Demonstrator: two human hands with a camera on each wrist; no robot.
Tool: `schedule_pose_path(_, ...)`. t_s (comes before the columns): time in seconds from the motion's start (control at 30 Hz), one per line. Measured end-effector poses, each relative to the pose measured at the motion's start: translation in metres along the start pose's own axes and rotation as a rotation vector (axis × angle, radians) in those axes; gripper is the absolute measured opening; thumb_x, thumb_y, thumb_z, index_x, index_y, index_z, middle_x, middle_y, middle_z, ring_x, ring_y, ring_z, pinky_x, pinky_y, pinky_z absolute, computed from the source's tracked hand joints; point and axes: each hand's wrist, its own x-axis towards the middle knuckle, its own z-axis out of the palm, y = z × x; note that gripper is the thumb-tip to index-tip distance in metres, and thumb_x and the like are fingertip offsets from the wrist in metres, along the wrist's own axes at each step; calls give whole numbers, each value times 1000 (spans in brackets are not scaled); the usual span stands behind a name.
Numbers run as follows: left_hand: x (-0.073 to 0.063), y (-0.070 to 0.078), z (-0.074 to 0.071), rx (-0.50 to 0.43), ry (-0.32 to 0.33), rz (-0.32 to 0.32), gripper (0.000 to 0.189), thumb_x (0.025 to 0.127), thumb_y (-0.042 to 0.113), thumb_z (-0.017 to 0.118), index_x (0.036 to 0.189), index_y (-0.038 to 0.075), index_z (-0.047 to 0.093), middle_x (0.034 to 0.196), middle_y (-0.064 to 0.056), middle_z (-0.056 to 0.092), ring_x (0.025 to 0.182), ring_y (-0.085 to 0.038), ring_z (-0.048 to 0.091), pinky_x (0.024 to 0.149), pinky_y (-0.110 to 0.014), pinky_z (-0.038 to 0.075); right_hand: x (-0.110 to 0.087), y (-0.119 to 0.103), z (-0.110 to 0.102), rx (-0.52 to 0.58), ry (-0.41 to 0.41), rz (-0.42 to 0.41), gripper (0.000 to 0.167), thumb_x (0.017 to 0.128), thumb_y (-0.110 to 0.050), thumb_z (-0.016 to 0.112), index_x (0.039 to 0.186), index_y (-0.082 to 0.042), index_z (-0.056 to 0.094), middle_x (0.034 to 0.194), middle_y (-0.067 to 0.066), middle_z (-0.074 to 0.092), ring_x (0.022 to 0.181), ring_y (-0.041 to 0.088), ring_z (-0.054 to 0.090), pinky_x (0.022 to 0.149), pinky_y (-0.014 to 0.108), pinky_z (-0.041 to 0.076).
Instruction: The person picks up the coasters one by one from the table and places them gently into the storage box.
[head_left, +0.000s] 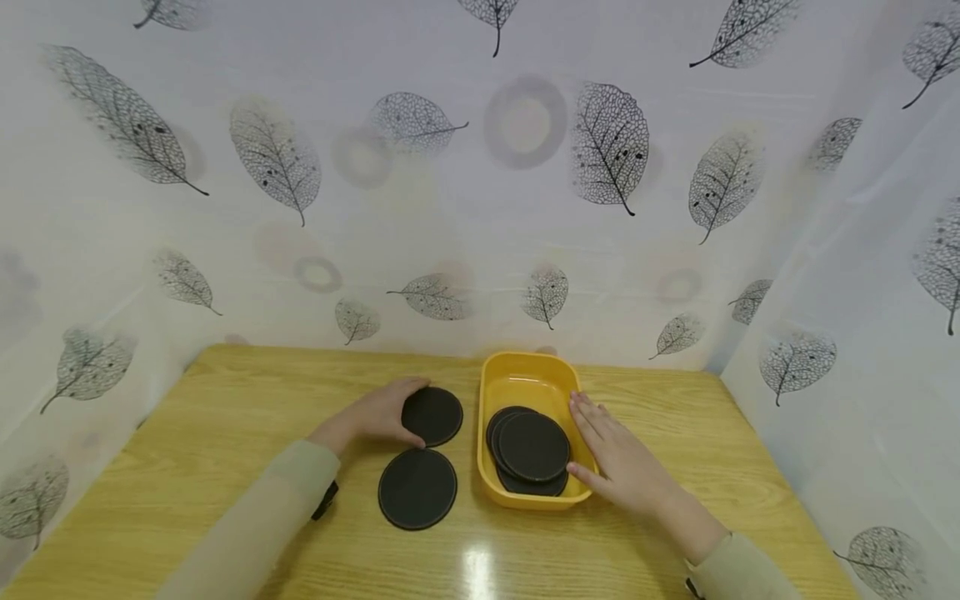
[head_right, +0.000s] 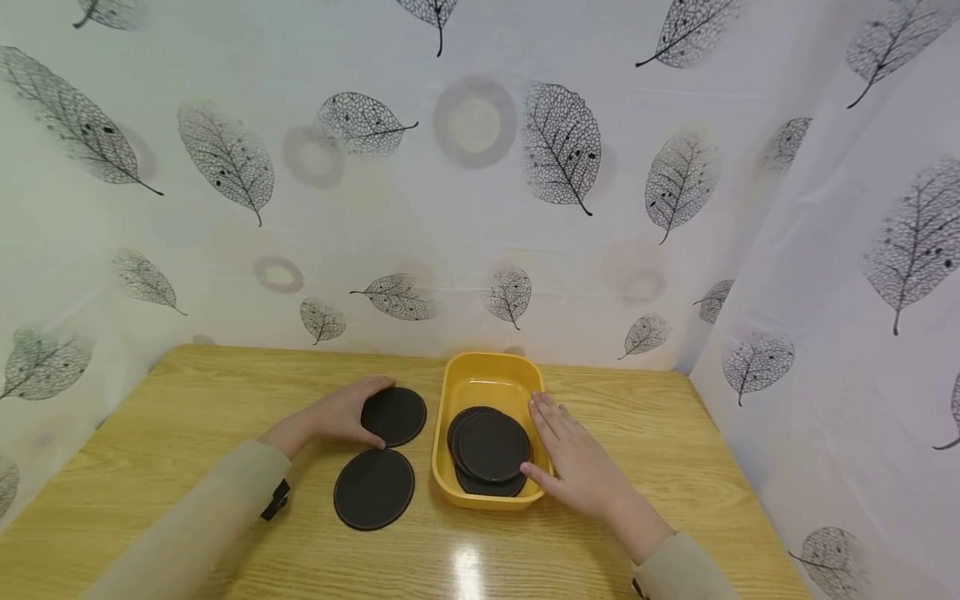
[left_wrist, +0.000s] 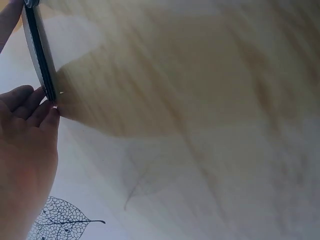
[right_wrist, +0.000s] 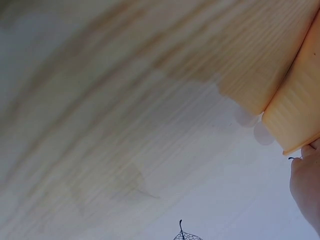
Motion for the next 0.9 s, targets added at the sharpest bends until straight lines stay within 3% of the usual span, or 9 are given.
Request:
schedule_pose_path(0.6, 5, 1, 2, 41, 2, -13, 109, 80, 39, 91, 160, -9, 35, 163, -30, 43, 151, -48, 42, 124, -61, 38, 0, 1, 1, 8, 19, -3, 83, 108, -47, 54, 167, 4, 24, 170, 28, 32, 156, 46, 36, 133, 20, -4)
schedule_pose_path(0.9, 7, 7, -1, 142, 9, 5, 110, 76, 40, 92, 157, -11, 39, 157, -30, 46, 144, -46, 48, 119, -58, 46, 1, 2, 3, 1, 20, -7, 85, 106, -45, 58, 167, 3, 22, 169, 29, 33, 156, 45, 36, 132, 20, -5)
